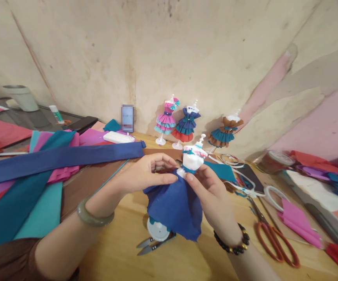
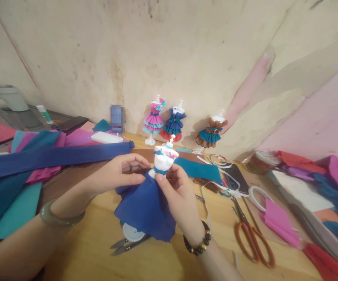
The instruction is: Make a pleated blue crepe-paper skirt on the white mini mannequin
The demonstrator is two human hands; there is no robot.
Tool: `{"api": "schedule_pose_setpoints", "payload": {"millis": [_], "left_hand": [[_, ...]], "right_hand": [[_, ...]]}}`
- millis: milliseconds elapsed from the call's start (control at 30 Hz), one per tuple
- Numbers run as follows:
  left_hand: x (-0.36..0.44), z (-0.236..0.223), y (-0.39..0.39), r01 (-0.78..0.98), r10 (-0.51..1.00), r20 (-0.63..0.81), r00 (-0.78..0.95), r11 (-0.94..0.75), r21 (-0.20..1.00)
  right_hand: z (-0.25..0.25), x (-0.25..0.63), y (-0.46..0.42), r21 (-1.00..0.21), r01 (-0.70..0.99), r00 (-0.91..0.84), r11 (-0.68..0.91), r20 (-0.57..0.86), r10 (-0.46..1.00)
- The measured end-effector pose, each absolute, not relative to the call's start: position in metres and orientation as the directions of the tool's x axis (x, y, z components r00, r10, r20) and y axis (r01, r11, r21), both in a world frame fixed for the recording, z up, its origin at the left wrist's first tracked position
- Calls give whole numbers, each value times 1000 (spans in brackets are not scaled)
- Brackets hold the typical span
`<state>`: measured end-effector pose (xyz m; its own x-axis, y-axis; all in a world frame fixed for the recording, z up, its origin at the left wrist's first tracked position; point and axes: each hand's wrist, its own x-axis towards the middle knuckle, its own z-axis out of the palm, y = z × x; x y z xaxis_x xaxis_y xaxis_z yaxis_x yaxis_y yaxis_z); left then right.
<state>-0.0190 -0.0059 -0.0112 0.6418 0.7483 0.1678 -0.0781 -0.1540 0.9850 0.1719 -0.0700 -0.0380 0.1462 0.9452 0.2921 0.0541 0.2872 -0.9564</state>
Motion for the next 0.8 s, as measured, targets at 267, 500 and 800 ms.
{"api": "schedule_pose_setpoints", "payload": {"millis": [267,500,800], "left_hand": [[-11,-21,-3,-181,759,196,621,-104,978],[-13,-20,-4,-130,762,140,632,-73,989],[-12,-16,-9,-32,769,82,634,-79,996]], "right_hand": [[-39,171,-71,-959,3,147,285,282,948],[-39,174,-71,-958,-15,130,286,282,951],[-39,173,-73,-951,-32,142,309,302,943]]}}
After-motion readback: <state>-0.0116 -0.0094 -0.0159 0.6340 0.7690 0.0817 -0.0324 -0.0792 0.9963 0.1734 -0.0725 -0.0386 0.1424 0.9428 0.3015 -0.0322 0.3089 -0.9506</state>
